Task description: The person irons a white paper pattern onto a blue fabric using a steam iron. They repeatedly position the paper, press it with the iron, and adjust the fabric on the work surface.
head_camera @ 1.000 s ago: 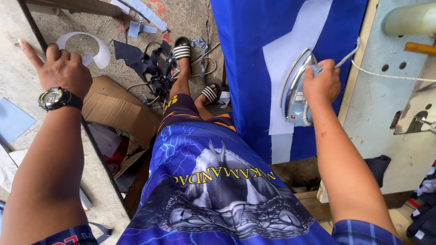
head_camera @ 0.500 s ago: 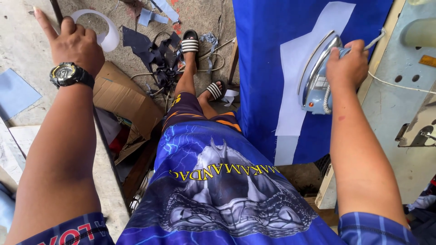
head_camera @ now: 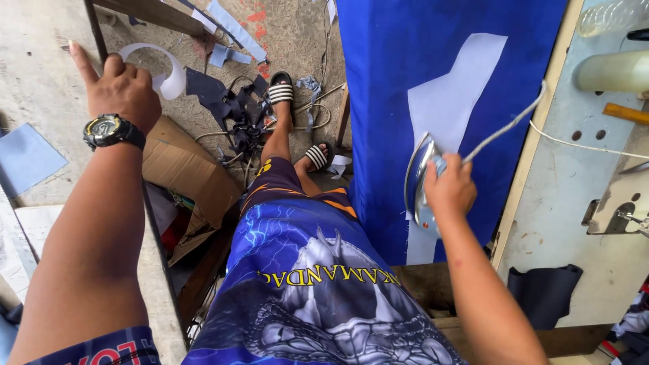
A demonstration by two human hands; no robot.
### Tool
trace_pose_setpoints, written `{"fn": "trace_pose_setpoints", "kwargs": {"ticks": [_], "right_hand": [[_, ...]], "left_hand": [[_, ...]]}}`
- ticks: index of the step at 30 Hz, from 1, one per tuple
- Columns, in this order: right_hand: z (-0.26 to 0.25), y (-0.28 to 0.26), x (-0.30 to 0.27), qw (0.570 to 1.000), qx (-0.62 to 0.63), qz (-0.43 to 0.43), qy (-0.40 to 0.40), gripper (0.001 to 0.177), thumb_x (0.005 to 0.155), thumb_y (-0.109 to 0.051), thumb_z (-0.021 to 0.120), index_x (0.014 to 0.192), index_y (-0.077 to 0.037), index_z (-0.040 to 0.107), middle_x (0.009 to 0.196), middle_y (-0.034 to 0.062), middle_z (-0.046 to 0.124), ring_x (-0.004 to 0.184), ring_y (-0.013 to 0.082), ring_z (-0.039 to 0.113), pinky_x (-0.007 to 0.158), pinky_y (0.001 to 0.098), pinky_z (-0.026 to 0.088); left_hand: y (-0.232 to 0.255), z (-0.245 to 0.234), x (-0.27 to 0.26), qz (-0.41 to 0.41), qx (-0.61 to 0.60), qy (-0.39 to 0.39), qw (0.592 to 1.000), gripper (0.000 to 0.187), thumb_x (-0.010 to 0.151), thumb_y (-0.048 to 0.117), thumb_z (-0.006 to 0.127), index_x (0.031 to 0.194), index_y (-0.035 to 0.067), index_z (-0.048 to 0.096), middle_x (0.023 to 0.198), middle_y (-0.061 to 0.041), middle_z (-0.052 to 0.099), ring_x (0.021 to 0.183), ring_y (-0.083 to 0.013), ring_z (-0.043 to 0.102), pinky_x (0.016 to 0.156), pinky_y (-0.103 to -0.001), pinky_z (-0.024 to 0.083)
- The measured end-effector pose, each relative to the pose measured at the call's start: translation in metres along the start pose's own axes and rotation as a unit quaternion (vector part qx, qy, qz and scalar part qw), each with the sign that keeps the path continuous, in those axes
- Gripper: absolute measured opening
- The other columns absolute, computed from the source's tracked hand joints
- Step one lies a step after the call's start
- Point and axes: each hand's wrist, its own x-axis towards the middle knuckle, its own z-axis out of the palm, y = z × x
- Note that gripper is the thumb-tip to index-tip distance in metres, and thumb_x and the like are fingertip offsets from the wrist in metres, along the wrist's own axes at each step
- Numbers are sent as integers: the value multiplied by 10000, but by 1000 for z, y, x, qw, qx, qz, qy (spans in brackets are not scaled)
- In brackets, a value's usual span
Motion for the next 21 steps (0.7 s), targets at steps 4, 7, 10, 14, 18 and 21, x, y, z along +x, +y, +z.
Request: {"fn": "trace_pose_setpoints", "kwargs": {"ticks": [4, 7, 10, 14, 18, 21], "right_hand": [[11, 20, -41, 1000, -3, 16, -1, 358, 996, -457, 610, 1197, -161, 634, 1046, 179, 607, 710, 477, 657, 533, 585, 497], [13, 20, -43, 999, -14, 32, 6, 381, 992, -470, 613, 1212, -163, 662, 1034, 170, 627, 693, 442, 666, 503, 557, 496], [6, 9, -28, 998, -15, 50, -18, 391, 1004, -482, 584, 1220, -162, 644, 1028, 165, 619, 719, 434, 671, 514, 547, 502], [1, -9, -2, 999, -15, 42, -2, 383, 1007, -474, 589, 1209, -153, 638, 1026, 178, 620, 695, 438, 668, 512, 551, 500], [-4, -31, 33, 999, -20, 27, 14, 366, 1003, -466, 595, 1197, -159, 640, 1007, 174, 620, 702, 440, 666, 522, 554, 501], [-20, -57, 62, 999, -18, 31, 2, 363, 1003, -445, 597, 1211, -149, 635, 1026, 179, 626, 734, 457, 673, 561, 568, 514]], "left_hand": [[-1, 0, 0, 5, -5, -5, 1000, 210, 1046, 32, 539, 942, 109, 704, 805, 21, 632, 1080, -278, 581, 1344, -745, 0], [1, -4, 0, -1, -3, -43, 999, 230, 1072, 68, 534, 950, 132, 718, 808, 32, 642, 1086, -262, 588, 1334, -745, -3], [0, -2, 0, -2, 3, -38, 999, 218, 1086, 80, 548, 984, 133, 733, 831, 24, 636, 1140, -279, 591, 1348, -748, -34], [1, -7, -1, -7, -1, -48, 999, 221, 1057, 82, 531, 995, 135, 737, 827, 43, 640, 1138, -262, 606, 1350, -734, -12], [1, -11, -1, -5, -27, -41, 999, 219, 1043, 66, 549, 1006, 115, 760, 837, 2, 652, 1141, -293, 609, 1331, -755, 0], [2, -7, 0, -6, -21, -10, 1000, 211, 1053, 43, 567, 990, 139, 745, 881, 27, 688, 1130, -279, 622, 1339, -754, 17]]}}
